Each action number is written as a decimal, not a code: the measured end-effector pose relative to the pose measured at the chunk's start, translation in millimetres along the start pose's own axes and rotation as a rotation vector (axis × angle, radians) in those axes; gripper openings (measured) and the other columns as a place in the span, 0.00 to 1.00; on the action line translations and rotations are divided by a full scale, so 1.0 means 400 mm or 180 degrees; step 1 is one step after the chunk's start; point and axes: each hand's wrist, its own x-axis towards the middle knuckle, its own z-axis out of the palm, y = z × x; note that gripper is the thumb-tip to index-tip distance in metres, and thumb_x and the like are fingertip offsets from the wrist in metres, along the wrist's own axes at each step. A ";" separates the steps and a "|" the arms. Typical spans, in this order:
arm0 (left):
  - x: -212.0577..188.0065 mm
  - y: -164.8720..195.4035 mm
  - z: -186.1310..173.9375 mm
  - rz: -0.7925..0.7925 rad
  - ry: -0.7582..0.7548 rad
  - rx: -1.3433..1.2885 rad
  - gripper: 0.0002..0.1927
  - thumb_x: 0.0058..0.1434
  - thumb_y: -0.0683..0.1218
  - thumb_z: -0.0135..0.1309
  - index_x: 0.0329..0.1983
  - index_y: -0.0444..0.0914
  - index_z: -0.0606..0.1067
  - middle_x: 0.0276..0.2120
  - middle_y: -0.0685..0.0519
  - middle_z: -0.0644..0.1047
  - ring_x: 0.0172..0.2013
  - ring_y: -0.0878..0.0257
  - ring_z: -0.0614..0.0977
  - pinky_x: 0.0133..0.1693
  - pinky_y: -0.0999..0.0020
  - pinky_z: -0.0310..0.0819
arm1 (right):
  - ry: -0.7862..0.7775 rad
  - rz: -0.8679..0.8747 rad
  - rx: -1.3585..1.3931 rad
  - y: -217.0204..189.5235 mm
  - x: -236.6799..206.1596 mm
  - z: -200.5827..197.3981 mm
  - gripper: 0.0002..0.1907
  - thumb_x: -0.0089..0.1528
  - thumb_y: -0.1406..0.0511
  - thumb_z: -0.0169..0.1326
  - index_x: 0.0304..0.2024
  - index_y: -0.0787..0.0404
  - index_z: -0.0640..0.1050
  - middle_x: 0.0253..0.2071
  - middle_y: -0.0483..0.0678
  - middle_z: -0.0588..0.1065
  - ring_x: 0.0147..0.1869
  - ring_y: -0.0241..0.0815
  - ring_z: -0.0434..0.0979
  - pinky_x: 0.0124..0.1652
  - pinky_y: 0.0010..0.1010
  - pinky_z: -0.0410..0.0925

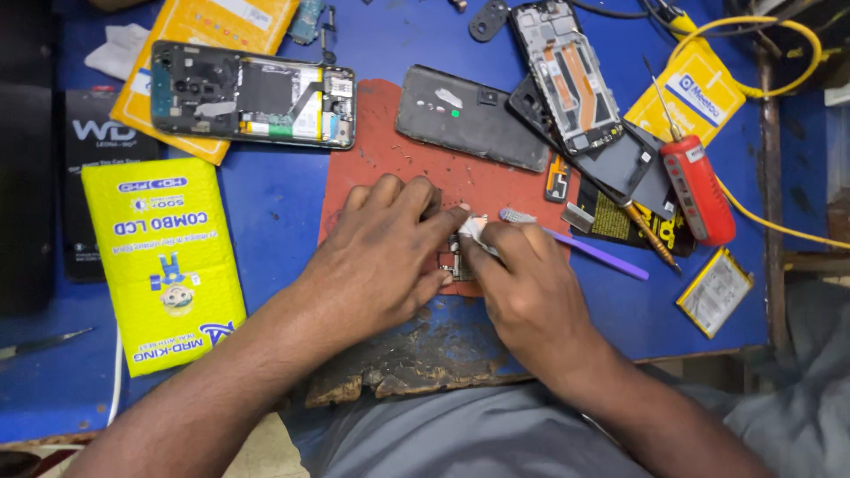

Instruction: The person handles a disassembled smartphone, removes the back cover, and compares two replacement back panels. They then use a small brush to clean a circuit board component on the workbench. The clip ends before reassembly is completed.

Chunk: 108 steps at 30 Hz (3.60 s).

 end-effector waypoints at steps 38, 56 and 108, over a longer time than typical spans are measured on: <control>0.016 0.027 -0.024 -0.0257 -0.0156 -0.0079 0.35 0.45 0.51 0.69 0.55 0.37 0.72 0.45 0.46 0.71 0.48 0.48 0.72 0.48 0.51 0.64 | 0.0093 -0.0019 -0.0235 0.009 0.020 -0.044 0.18 0.58 0.71 0.54 0.51 0.68 0.79 0.45 0.54 0.73 0.48 0.53 0.72 0.47 0.43 0.67; 0.019 0.037 -0.027 -0.0194 -0.0099 -0.0047 0.34 0.45 0.52 0.68 0.55 0.37 0.73 0.45 0.46 0.71 0.48 0.47 0.72 0.49 0.50 0.65 | 0.0186 0.0014 -0.0091 0.013 0.009 -0.045 0.17 0.58 0.70 0.54 0.50 0.67 0.80 0.45 0.54 0.73 0.49 0.54 0.72 0.47 0.43 0.67; 0.007 0.017 -0.005 -0.0109 -0.0023 -0.0019 0.32 0.46 0.52 0.69 0.53 0.38 0.74 0.45 0.46 0.71 0.49 0.46 0.72 0.49 0.49 0.65 | 0.0071 0.0039 0.0116 -0.001 -0.018 -0.047 0.17 0.57 0.72 0.57 0.50 0.65 0.80 0.44 0.53 0.73 0.48 0.54 0.72 0.48 0.42 0.68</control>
